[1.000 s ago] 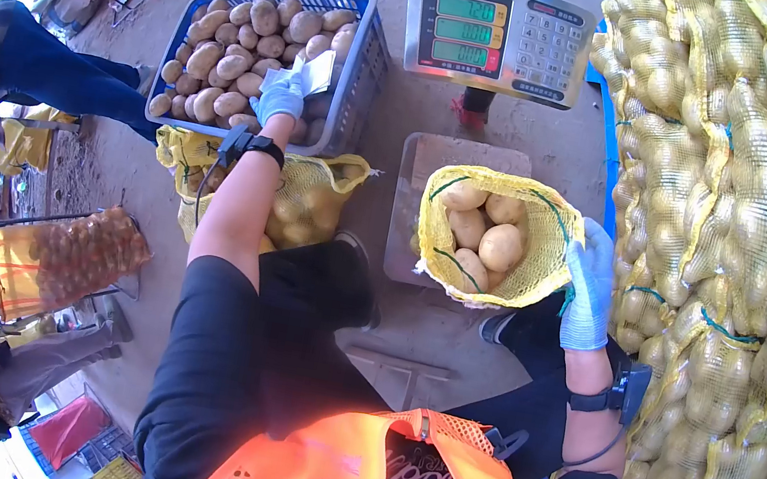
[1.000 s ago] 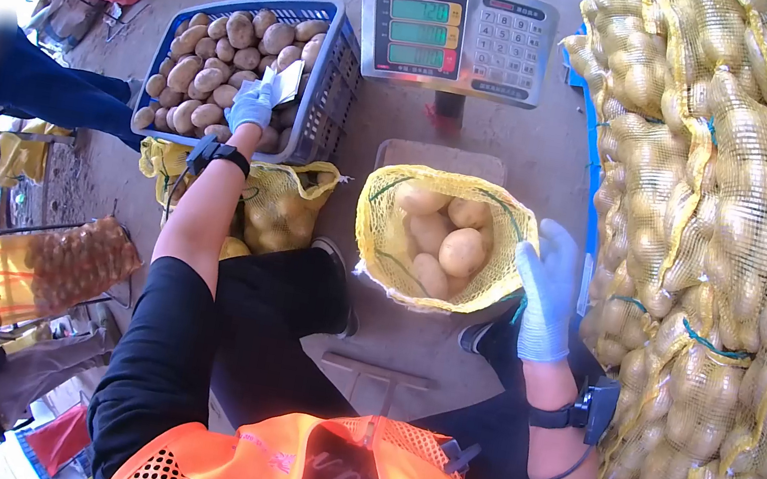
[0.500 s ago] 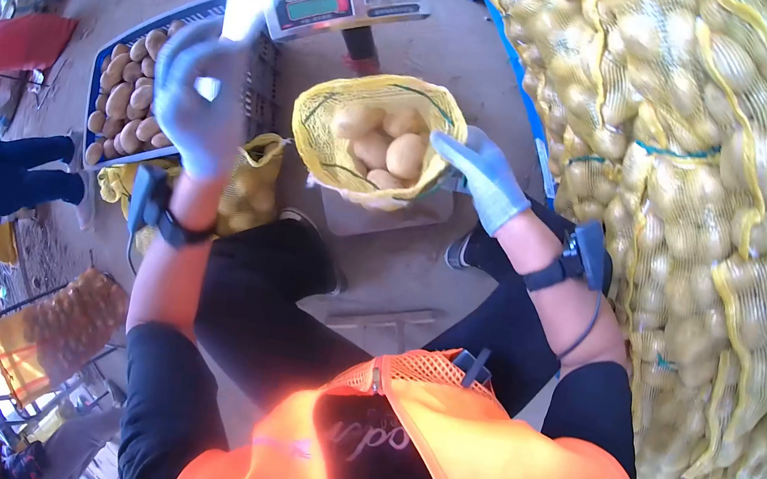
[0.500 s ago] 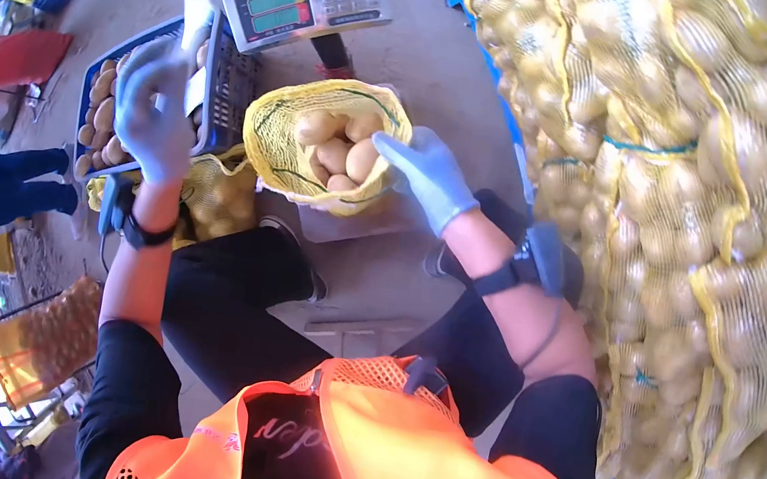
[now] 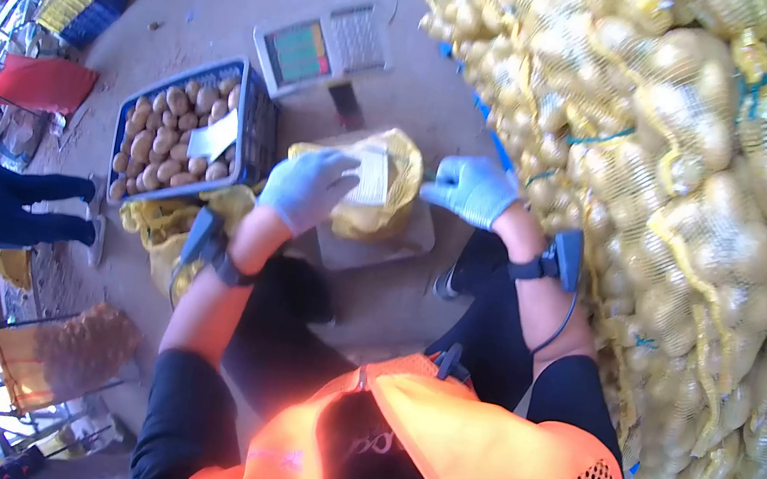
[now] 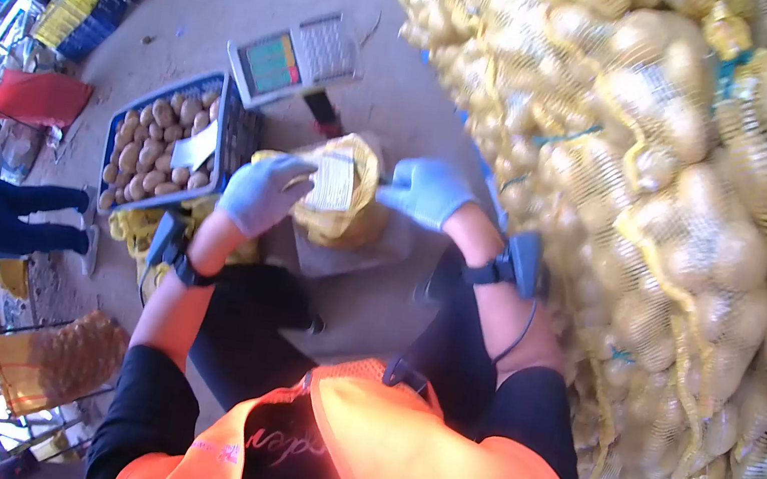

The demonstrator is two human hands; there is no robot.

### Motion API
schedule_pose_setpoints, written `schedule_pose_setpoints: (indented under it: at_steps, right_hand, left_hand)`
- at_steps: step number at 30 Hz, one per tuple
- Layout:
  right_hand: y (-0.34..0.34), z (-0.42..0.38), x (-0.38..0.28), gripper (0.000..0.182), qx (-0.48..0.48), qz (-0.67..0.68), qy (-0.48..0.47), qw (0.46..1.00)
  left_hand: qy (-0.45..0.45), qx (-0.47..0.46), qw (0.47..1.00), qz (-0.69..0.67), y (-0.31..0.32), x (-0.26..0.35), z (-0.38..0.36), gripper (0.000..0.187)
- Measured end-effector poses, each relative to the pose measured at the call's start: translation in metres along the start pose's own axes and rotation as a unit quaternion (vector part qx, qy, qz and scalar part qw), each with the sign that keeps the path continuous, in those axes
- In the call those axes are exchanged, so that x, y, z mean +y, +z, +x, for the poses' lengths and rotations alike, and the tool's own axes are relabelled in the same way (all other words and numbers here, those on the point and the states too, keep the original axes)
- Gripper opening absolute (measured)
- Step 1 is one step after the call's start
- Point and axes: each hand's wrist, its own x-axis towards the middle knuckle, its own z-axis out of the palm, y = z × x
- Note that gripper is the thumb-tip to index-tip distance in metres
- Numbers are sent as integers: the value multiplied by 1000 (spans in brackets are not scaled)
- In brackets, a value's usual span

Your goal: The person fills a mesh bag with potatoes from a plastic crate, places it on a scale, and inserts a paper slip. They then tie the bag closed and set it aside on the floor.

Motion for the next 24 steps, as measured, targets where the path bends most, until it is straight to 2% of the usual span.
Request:
schedule_pose_setpoints:
  at_steps: [1, 3, 5, 7, 8, 9, 10, 11, 12, 13, 14, 15, 17, 18, 19, 20, 21, 22, 23, 24]
  right_hand:
    - [-2, -3, 6, 31, -19, 68, -19, 997]
    - [-14, -12, -3, 29, 32, 121, -69, 990]
    - [-43, -29, -44, 18, 75, 234, -18, 969]
    - [-60, -37, -64, 12, 108, 387, -72, 913]
    - [-59, -39, -72, 12, 150, 352, -105, 918]
    - [-62, -42, -83, 12, 199, 312, -136, 919]
    - [-63, -41, -90, 13, 198, 369, -142, 897]
    - [-63, -39, -93, 14, 197, 425, -147, 871]
    - [-61, -36, -91, 16, 156, 478, -104, 858]
    - [-61, -33, -97, 16, 172, 476, -103, 856]
    - [-60, -29, -103, 17, 177, 530, -117, 821]
    - [-58, -26, -110, 17, 176, 585, -132, 781]
    - [-59, -23, -125, 18, 124, 575, -166, 792]
    - [-47, -12, -124, 19, 130, 562, -204, 791]
    - [-39, -6, -120, 38, 80, 599, -234, 761]
    - [-31, -3, -117, 52, 106, 556, -243, 788]
    - [-23, -2, -112, 67, 132, 510, -249, 813]
    - [-13, -5, -107, 67, 138, 510, -246, 813]
    - [-3, -8, -102, 84, 102, 394, -142, 902]
    - [14, -7, -95, 101, 64, 266, -32, 961]
  left_hand:
    - [-49, 29, 998, -15, -7, 14, -3, 29]
    - [80, 211, 973, -45, -1, 32, -7, 32]
    - [139, 280, 948, -56, 4, 64, -6, 38]
    - [123, 199, 965, -120, 5, 77, -8, 27]
    - [135, 203, 963, -119, 14, 67, -11, 27]
    - [80, 156, 964, -202, 24, 46, -7, 23]
    - [23, 100, 954, -281, 22, 32, -2, 24]
    - [20, 111, 945, -308, -4, 38, -2, 35]
    - [64, 102, 930, -347, -16, 37, 0, 40]
    - [105, 90, 912, -387, -26, 43, -1, 46]
    - [105, 66, 909, -399, -30, 57, -8, 53]
    - [116, 18, 914, -387, -27, 58, -11, 51]
    - [68, -7, 895, -441, -29, 64, -19, 42]
    - [48, 42, 887, -458, -32, 56, -16, 33]
    - [-10, 179, 867, -465, -33, 53, -10, 37]
    - [-50, 248, 773, -581, -43, 51, -9, 37]
    - [-90, 308, 657, -682, -57, 54, -8, 40]
    - [-72, 287, 647, -702, -56, 25, -7, 40]
    - [-54, 266, 637, -721, -53, -3, -6, 42]
    - [-53, 267, 634, -724, -47, 8, -3, 42]
